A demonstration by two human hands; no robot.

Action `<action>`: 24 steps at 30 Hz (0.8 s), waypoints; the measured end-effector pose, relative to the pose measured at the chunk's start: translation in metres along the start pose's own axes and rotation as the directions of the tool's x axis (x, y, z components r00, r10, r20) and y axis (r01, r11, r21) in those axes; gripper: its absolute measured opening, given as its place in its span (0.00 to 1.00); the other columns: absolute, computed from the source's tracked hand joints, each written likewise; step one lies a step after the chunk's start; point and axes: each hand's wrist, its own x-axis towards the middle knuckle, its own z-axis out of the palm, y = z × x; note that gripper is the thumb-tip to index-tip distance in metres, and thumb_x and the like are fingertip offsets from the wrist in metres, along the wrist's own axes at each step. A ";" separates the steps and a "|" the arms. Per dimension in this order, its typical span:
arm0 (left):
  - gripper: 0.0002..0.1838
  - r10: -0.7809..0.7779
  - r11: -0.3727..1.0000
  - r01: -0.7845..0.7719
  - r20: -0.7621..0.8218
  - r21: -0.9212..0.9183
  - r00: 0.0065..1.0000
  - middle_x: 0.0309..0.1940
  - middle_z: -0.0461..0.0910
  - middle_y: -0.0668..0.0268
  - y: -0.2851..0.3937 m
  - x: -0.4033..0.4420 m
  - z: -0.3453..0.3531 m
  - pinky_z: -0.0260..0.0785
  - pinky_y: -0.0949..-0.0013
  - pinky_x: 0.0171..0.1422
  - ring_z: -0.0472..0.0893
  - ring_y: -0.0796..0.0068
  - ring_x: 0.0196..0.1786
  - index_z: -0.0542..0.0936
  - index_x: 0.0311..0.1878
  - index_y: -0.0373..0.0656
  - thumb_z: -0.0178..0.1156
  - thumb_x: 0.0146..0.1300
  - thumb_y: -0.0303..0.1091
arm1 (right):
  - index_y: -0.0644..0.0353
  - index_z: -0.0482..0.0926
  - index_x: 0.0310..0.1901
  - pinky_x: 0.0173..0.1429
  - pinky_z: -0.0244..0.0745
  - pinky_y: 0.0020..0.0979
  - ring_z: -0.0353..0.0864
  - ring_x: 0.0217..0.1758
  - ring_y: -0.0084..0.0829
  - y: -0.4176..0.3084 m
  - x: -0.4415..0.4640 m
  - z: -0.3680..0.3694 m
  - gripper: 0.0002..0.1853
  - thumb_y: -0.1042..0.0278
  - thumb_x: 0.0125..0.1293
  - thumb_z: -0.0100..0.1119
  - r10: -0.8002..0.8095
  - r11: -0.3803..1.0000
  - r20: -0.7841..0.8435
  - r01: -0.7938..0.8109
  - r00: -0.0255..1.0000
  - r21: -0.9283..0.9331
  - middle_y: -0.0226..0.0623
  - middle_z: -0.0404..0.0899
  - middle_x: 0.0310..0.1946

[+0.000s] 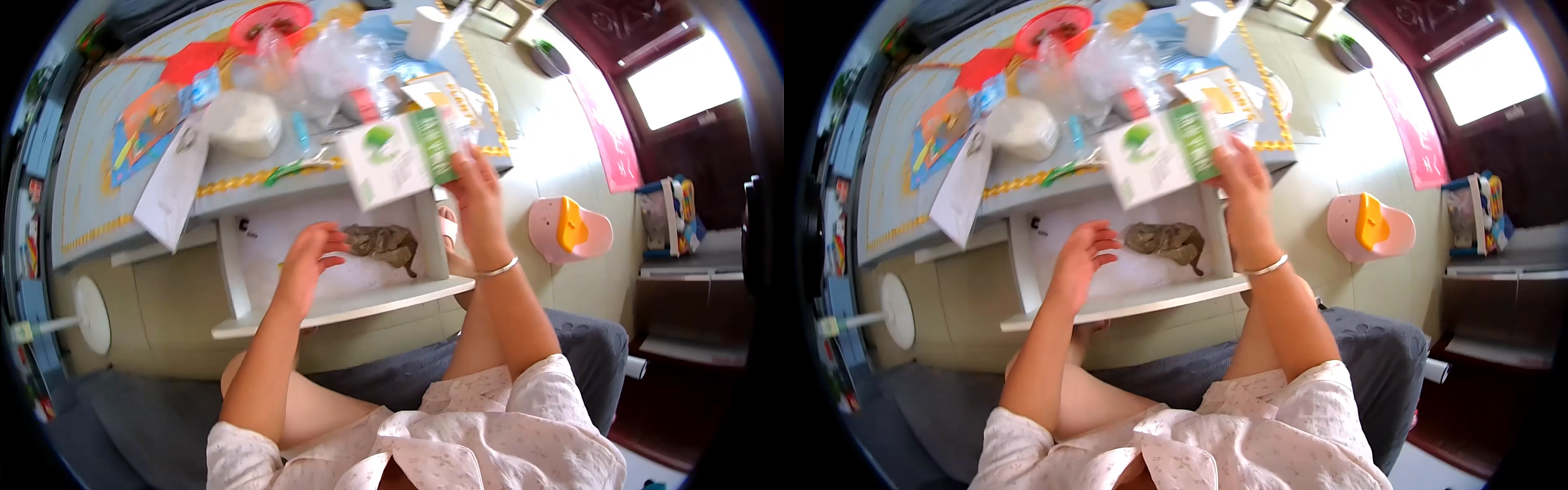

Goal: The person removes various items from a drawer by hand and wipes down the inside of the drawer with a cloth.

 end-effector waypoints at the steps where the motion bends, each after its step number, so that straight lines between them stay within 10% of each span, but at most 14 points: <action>1: 0.23 -0.038 0.993 0.033 0.044 0.112 0.998 0.48 0.79 0.63 -0.001 -0.003 0.004 0.70 0.65 0.56 0.78 0.70 0.51 0.74 0.58 0.41 0.53 0.70 0.48 | 0.65 0.72 0.61 0.49 0.73 0.24 0.77 0.45 0.21 -0.002 0.011 -0.004 0.24 0.61 0.68 0.61 0.004 1.000 -0.013 -0.003 1.000 0.012 0.33 0.80 0.45; 6: 0.18 -0.134 0.863 0.039 0.154 0.505 0.979 0.43 0.81 0.65 -0.017 -0.012 0.013 0.72 0.68 0.51 0.80 0.75 0.46 0.78 0.51 0.41 0.62 0.64 0.43 | 0.64 0.74 0.59 0.43 0.72 0.23 0.77 0.42 0.20 -0.015 0.082 -0.008 0.25 0.55 0.67 0.62 -0.105 0.967 0.002 0.102 0.995 -0.235 0.33 0.80 0.41; 12: 0.17 0.011 0.732 -0.171 0.240 0.660 0.971 0.41 0.82 0.63 -0.008 -0.025 0.015 0.73 0.66 0.49 0.81 0.71 0.43 0.79 0.48 0.40 0.64 0.62 0.42 | 0.65 0.81 0.53 0.56 0.71 0.31 0.80 0.48 0.33 -0.015 0.150 -0.035 0.27 0.48 0.64 0.61 -0.183 0.500 0.070 0.155 0.981 -0.852 0.41 0.84 0.43; 16: 0.17 0.076 0.637 -0.283 0.307 0.717 0.949 0.42 0.81 0.59 -0.005 -0.037 0.016 0.73 0.65 0.50 0.81 0.65 0.43 0.79 0.45 0.39 0.64 0.60 0.42 | 0.65 0.77 0.58 0.65 0.67 0.35 0.76 0.60 0.42 -0.007 0.141 -0.035 0.29 0.50 0.63 0.62 -0.235 0.378 0.121 0.205 0.964 -0.903 0.49 0.79 0.55; 20: 0.19 0.000 0.505 -0.336 0.390 0.795 0.921 0.43 0.80 0.56 -0.013 -0.046 0.018 0.72 0.59 0.51 0.81 0.58 0.46 0.79 0.45 0.41 0.62 0.59 0.46 | 0.64 0.76 0.56 0.59 0.70 0.35 0.76 0.55 0.39 -0.010 0.054 0.026 0.16 0.70 0.68 0.57 -0.619 0.133 0.388 0.578 0.683 -0.805 0.43 0.77 0.52; 24: 0.18 -0.075 0.389 -0.427 0.490 0.816 0.868 0.43 0.80 0.55 -0.029 -0.061 0.036 0.73 0.57 0.52 0.81 0.54 0.47 0.81 0.44 0.39 0.62 0.58 0.43 | 0.59 0.79 0.49 0.52 0.75 0.33 0.81 0.46 0.38 0.040 -0.026 0.080 0.12 0.78 0.64 0.57 -0.121 0.232 0.729 0.733 0.674 -0.639 0.41 0.80 0.45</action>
